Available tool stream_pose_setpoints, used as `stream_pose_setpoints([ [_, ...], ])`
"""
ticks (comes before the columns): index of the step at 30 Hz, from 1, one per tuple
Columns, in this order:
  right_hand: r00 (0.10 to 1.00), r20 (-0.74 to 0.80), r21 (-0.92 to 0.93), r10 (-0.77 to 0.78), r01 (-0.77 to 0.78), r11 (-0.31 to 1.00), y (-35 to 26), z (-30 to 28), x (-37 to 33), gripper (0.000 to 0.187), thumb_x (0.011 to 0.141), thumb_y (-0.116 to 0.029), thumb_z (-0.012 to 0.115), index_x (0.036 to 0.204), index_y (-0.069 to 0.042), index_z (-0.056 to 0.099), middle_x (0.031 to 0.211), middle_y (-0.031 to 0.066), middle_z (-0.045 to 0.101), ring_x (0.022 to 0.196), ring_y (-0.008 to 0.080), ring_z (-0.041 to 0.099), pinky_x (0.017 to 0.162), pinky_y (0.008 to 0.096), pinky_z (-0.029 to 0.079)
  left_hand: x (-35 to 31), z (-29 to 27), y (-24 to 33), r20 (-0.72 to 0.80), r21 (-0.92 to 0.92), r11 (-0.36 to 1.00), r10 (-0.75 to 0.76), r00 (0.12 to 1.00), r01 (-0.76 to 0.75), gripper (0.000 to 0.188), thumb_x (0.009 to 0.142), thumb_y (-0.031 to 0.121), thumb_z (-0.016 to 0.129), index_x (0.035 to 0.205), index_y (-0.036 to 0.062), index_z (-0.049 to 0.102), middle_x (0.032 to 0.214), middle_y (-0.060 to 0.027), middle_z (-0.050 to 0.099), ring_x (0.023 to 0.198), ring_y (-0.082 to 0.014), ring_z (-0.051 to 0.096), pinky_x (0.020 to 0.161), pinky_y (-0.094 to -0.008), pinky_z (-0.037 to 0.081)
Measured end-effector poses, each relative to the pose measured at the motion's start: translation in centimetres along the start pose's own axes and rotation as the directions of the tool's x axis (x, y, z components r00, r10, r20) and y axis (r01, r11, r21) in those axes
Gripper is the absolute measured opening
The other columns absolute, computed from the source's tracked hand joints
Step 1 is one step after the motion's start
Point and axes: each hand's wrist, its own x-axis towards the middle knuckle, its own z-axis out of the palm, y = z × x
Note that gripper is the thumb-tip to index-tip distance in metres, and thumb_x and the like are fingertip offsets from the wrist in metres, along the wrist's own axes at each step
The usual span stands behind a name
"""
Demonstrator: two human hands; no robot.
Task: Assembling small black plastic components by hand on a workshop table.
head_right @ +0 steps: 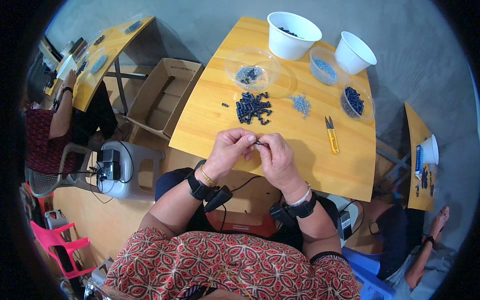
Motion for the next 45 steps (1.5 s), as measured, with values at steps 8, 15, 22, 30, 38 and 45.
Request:
stream_pose_setpoints([
  [8, 0.998, 0.026, 0.008, 0.05, -0.051, 0.999, -0.6, 0.2, 0.7, 0.01, 0.078, 0.001, 0.054, 0.087, 0.0, 0.05, 0.075, 0.0137, 0.052, 0.066, 0.0282, 0.055, 0.058, 0.0331, 0.045, -0.2, -0.1, 0.7, -0.015, -0.334, 0.93, -0.165, 0.986, 0.151, 0.013, 0.085, 0.007, 0.055, 0.095, -0.0005, 0.06, 0.076, -0.0056, 0.06, 0.062, -0.0114, 0.055, 0.061, -0.0246, 0.051],
  [15, 0.991, 0.119, -0.149, 0.06, -0.042, 0.988, 3.4, -1.4, 3.4, 0.014, 0.076, -0.001, 0.054, 0.09, -0.002, 0.054, 0.08, 0.0153, 0.054, 0.074, 0.0317, 0.056, 0.065, 0.0362, 0.045, -0.2, -0.6, 0.4, 0.021, -0.409, 0.907, -0.102, 0.995, 0.102, 0.011, 0.088, 0.008, 0.051, 0.09, -0.0001, 0.056, 0.08, -0.0074, 0.059, 0.066, -0.0112, 0.056, 0.066, -0.0299, 0.054],
  [22, 0.966, 0.251, -0.281, 0.061, 0.012, 0.96, 5.2, -0.8, 4.5, 0.014, 0.074, -0.002, 0.056, 0.088, -0.004, 0.055, 0.081, 0.0142, 0.054, 0.073, 0.0329, 0.054, 0.065, 0.038, 0.044, -0.1, -1.0, 0.2, 0.033, -0.427, 0.898, -0.106, 0.994, 0.11, 0.011, 0.089, 0.01, 0.048, 0.093, 0.0011, 0.054, 0.081, -0.0083, 0.059, 0.065, -0.0113, 0.056, 0.07, -0.0332, 0.055],
  [30, 0.953, 0.148, 0.051, 0.264, -0.274, 0.96, 3.3, -1.5, 3.1, 0.006, 0.077, 0.001, 0.056, 0.081, -0.001, 0.052, 0.071, 0.0067, 0.054, 0.063, 0.0153, 0.054, 0.057, 0.0274, 0.044, 0.2, -1.2, 0.0, 0.05, -0.472, 0.876, -0.086, 0.995, 0.1, 0.011, 0.09, 0.009, 0.047, 0.093, 0.0014, 0.055, 0.08, -0.0075, 0.059, 0.065, -0.0121, 0.057, 0.071, -0.0328, 0.054],
  [38, 0.931, 0.179, 0.585, 0.318, -0.361, 0.726, 1.1, -0.8, 1.0, 0.009, 0.082, 0.002, 0.055, 0.089, -0.001, 0.05, 0.075, 0.0003, 0.053, 0.068, 0.0051, 0.052, 0.059, 0.0185, 0.045, 0.2, -0.6, 0.4, 0.01, -0.451, 0.888, -0.096, 0.995, 0.091, 0.01, 0.089, 0.007, 0.049, 0.091, 0.0004, 0.055, 0.073, -0.0063, 0.057, 0.065, -0.0138, 0.058, 0.069, -0.0304, 0.054],
  [45, 0.936, 0.204, 0.645, 0.288, -0.35, 0.68, 1.4, -0.3, 0.8, 0.007, 0.084, 0.0, 0.054, 0.09, 0.0, 0.051, 0.079, 0.0042, 0.059, 0.07, 0.0083, 0.058, 0.063, 0.0206, 0.048, 0.2, -0.5, 0.3, 0.017, -0.437, 0.898, -0.058, 0.998, 0.06, 0.01, 0.088, 0.006, 0.048, 0.092, -0.0001, 0.055, 0.07, -0.006, 0.056, 0.067, -0.0171, 0.06, 0.07, -0.0311, 0.054],
])
